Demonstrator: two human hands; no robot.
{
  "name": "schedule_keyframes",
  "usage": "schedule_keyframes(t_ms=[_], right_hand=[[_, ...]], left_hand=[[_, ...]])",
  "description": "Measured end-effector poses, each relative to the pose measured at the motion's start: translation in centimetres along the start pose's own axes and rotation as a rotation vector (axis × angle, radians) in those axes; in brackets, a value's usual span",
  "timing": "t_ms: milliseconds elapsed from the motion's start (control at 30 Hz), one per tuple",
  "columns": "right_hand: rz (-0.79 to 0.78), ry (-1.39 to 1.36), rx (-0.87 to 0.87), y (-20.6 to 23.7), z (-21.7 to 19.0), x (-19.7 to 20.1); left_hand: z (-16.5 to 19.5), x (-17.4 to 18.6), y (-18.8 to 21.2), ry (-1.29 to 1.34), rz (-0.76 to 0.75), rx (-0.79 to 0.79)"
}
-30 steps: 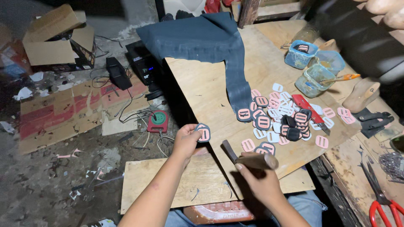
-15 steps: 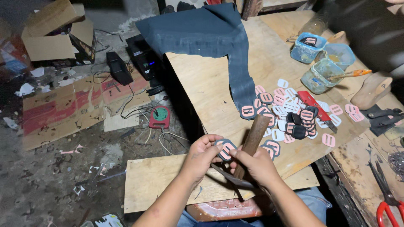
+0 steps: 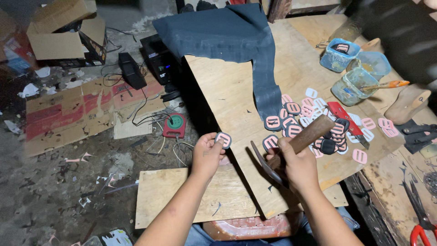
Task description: The person uses a hammer to shape small pink and black rubber pieces on a wooden board. They repeatedly pick up each piece, position it on the board, and strike it with the hammer to form the final shape.
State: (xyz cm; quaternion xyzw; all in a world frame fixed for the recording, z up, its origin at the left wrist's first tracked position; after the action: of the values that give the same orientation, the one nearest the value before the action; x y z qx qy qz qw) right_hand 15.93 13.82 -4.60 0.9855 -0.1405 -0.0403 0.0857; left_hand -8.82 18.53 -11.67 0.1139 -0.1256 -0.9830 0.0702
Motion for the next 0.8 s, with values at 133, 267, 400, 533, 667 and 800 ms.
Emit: schedule_keyframes(t_ms=[133,267,400,533,667,800], right_hand=[[-0.004,0.466,0.362,1.7,0.2,-1.1],[-0.057,0.337,0.271,2.4,1.6,-2.3],[-0.168,0.832,0.275,2.7,0.9,-3.4],[-0.191,1.007,0.191,1.6,-1.1,-4.5],[-0.272,0.916,0.377,-2.2,-4.5,-8.2],[-0.317,1.197,0.517,-5.1,-5.4,-12.0]], left_hand=[[-0.6,0.4,-0.8,-0.005,-0.016,0.037],[-0.7,0.2,-2.1,-0.061,-0.067,0.094],[-0.3,-0.1,-2.8,-0.092,-0.076,0.089],[0.4,-0.5,-3.4,-0.065,-0.050,0.063],[0.6,-0.9,-3.6,-0.053,-0.040,0.051],[1.1,-0.9,-3.4,-0.120,0.007,-0.058]])
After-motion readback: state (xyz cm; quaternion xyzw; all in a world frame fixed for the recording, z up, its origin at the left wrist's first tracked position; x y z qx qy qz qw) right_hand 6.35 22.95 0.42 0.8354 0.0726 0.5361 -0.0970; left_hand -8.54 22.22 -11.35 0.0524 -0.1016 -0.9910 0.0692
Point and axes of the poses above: each hand's wrist, its own y-axis away from the middle knuckle, its own x-axis out of the back of the hand, z = x × y, the point moved 5 cm from there along -y, towards the middle knuckle, and after that the axes turned 1 degree about z, right-handed, at the moved point
